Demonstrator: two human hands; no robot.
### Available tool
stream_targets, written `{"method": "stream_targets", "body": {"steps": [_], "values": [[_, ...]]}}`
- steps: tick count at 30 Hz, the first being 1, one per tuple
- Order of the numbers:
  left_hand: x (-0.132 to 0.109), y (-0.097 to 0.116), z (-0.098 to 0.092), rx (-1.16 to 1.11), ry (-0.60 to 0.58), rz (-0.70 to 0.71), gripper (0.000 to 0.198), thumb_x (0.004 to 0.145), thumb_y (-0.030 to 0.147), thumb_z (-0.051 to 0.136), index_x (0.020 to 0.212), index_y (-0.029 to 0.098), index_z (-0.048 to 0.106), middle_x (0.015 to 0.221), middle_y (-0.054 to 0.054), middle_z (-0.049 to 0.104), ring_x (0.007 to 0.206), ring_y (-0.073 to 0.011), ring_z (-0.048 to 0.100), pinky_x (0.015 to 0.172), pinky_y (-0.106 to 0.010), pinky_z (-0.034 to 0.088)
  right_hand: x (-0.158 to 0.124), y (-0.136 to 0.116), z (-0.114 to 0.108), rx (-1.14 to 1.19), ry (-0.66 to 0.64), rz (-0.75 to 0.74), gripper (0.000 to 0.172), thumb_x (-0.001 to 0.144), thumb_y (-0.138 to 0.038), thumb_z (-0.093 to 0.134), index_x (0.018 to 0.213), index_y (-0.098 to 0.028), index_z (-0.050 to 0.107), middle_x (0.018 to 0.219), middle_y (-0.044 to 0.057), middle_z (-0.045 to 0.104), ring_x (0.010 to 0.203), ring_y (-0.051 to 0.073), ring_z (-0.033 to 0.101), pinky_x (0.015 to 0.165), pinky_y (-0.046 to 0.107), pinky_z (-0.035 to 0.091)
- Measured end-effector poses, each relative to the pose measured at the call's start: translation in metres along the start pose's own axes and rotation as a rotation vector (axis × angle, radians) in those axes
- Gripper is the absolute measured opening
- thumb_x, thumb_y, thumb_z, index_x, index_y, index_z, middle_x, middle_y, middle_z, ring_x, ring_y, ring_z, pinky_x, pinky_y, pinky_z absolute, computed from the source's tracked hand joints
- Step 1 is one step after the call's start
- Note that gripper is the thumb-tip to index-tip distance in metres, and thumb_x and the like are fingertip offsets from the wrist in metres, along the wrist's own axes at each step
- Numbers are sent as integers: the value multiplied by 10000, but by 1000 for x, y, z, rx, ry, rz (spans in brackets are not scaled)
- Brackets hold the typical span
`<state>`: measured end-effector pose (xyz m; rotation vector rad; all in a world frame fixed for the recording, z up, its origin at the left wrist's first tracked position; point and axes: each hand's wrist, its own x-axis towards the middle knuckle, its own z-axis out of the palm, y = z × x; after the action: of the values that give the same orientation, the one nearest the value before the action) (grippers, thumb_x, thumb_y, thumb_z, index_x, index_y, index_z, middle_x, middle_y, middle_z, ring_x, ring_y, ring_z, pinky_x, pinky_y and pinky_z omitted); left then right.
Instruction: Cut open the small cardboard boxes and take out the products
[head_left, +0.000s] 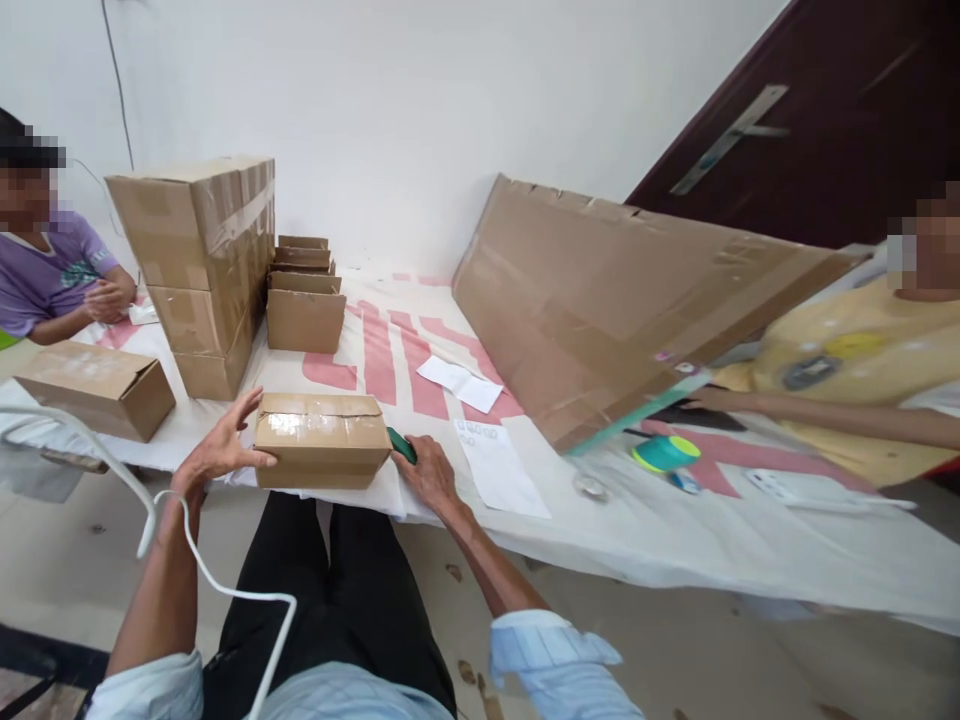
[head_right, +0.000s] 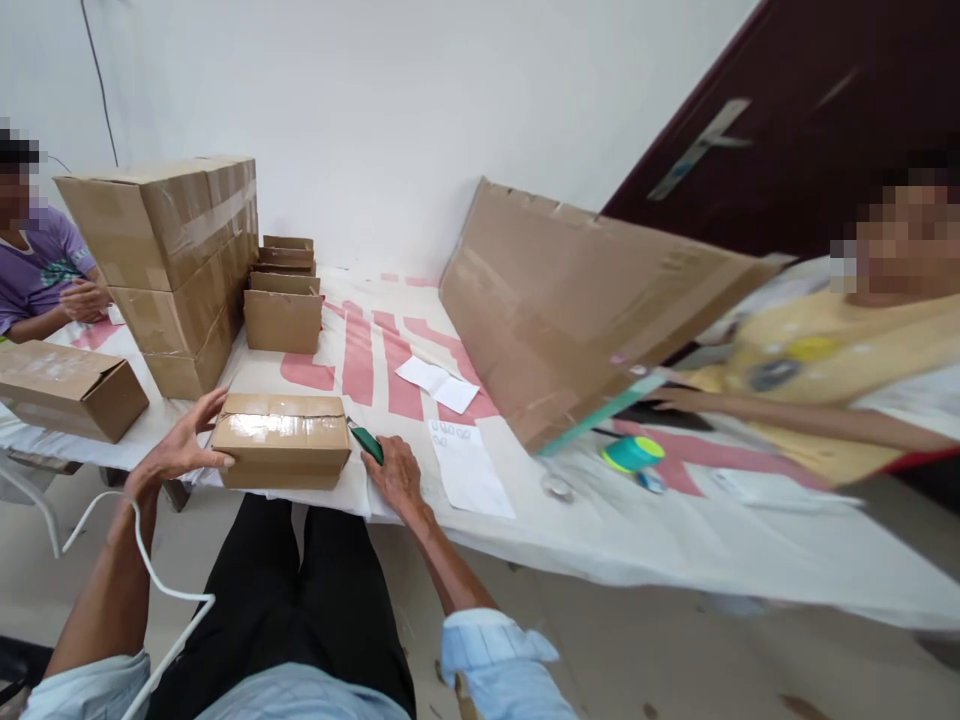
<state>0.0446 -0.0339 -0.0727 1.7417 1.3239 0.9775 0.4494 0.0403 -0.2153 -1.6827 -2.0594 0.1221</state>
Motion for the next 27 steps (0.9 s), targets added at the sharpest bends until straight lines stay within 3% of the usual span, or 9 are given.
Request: {"method": "stream_targets", "body": {"steps": [5,13,21,27], "values": [[-8,-22,33,-215,107,23,1229,602,443,993,1635,296,344,1718,-215,414,1612,-417,378,1253,-592,379,-4,7,4,14,8,-30,300,982,-333,564,1203,-191,709,1111,142,699,1065,302,632,978,405,494],[-25,-27,67,-226,288,112,1038,595,418,1013,1461,265,462,1588,-187,520,1541,-433,457,1200,-601,443,-6,16,10,68,45,-43,344,951,-373,536,1169,-166,703,1084,145,698,1037,300,604,955,417,487],[-30,-9,87,-141,371,123,1014,584,410,1000,1439,241,483,1494,-147,582,1430,-392,568,1164,-559,491,-6,21,8,113,32,-26,267,927,-398,514,970,-195,682,968,119,678,923,270,591,881,390,483],[-27,6,100,-97,422,168,1089,512,565,1036,1408,225,519,1497,-166,606,1380,-403,606,1152,-551,494,-5,22,7,114,21,30,207,876,-395,566,851,-210,656,930,123,684,904,270,575,836,391,482]]}}
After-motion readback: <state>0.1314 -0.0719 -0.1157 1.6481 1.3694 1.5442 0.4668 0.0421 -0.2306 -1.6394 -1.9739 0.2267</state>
